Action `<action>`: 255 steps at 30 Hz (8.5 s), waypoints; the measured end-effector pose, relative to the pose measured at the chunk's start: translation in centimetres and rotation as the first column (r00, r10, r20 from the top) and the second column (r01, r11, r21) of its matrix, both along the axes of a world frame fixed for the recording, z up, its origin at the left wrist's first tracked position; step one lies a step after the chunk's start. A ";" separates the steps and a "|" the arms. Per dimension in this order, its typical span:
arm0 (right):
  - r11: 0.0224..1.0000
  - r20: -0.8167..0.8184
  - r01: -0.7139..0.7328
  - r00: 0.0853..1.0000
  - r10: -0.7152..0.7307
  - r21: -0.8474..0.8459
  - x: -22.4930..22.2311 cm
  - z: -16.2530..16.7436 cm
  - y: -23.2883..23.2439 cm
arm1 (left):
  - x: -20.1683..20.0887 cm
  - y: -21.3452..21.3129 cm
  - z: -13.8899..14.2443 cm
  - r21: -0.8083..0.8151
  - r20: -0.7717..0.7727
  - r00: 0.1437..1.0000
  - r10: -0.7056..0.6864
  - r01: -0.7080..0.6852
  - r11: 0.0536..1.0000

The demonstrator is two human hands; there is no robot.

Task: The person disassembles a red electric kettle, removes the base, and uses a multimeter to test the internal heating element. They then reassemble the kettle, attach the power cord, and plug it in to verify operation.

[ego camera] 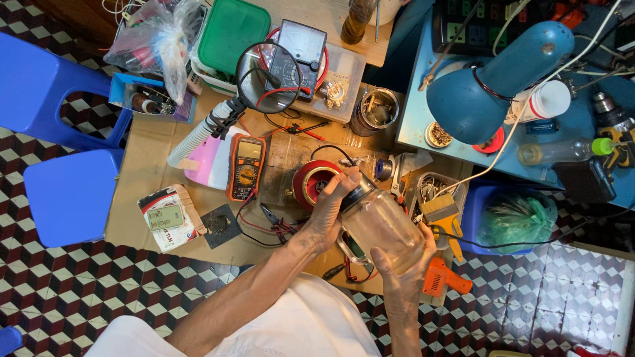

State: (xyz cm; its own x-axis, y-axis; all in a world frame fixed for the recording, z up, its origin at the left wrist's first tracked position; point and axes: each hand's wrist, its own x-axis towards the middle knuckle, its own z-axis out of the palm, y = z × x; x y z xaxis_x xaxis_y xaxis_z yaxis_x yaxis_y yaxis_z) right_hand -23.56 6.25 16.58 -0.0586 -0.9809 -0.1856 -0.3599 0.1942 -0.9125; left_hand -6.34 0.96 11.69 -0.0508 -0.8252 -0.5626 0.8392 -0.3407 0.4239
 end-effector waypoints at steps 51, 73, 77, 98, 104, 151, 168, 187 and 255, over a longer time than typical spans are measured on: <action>0.993 -0.006 0.013 1.000 -0.014 -0.116 -1.1 5.1 -4.1 | 11.3 5.6 -4.2 -0.031 0.782 0.621 0.047 -0.036 0.999; 0.867 -0.728 -0.497 0.608 0.317 -0.037 10.3 4.9 -6.6 | 8.8 6.3 -7.1 -0.103 0.977 0.210 0.018 0.399 0.911; 0.838 -0.774 -0.545 0.542 0.327 -0.027 11.4 4.6 -6.6 | 9.1 6.6 -7.9 -0.097 0.977 0.214 0.012 0.390 0.916; 0.564 -0.786 -0.769 0.135 0.603 0.301 12.2 6.4 -8.0 | 9.7 4.3 -10.7 -0.157 0.986 0.046 0.159 0.558 0.815; 0.598 -0.834 -0.769 0.165 0.527 0.225 12.8 5.7 -8.1 | 9.8 4.0 -11.1 -0.163 0.987 0.100 0.130 0.524 0.836; 0.637 -0.824 -0.770 0.347 0.447 0.022 12.5 3.6 -6.1 | 9.5 5.0 -11.7 -0.149 0.987 0.128 0.101 0.458 0.876; 0.575 -0.773 -0.803 0.260 0.578 0.159 11.2 4.5 -6.7 | 10.7 8.4 -14.7 0.203 0.945 0.163 -0.285 0.393 0.897; 0.747 -0.831 -0.664 0.421 0.364 -0.009 14.2 2.4 -6.6 | 13.3 4.3 -14.0 0.041 0.883 0.422 -0.205 0.367 0.929; 0.652 0.641 -0.412 0.753 -0.149 0.636 2.7 -20.2 -11.6 | 1.9 -5.7 2.6 0.107 0.854 -0.518 -0.051 0.078 0.991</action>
State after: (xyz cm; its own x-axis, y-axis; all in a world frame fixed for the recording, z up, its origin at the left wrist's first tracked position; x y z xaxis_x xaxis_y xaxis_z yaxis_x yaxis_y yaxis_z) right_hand -20.90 -5.31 -3.60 0.4557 -0.4927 -0.7413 0.1169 0.8587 -0.4989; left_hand -4.43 -4.70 14.31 0.4411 -0.8840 0.1552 -0.8225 -0.3289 0.4641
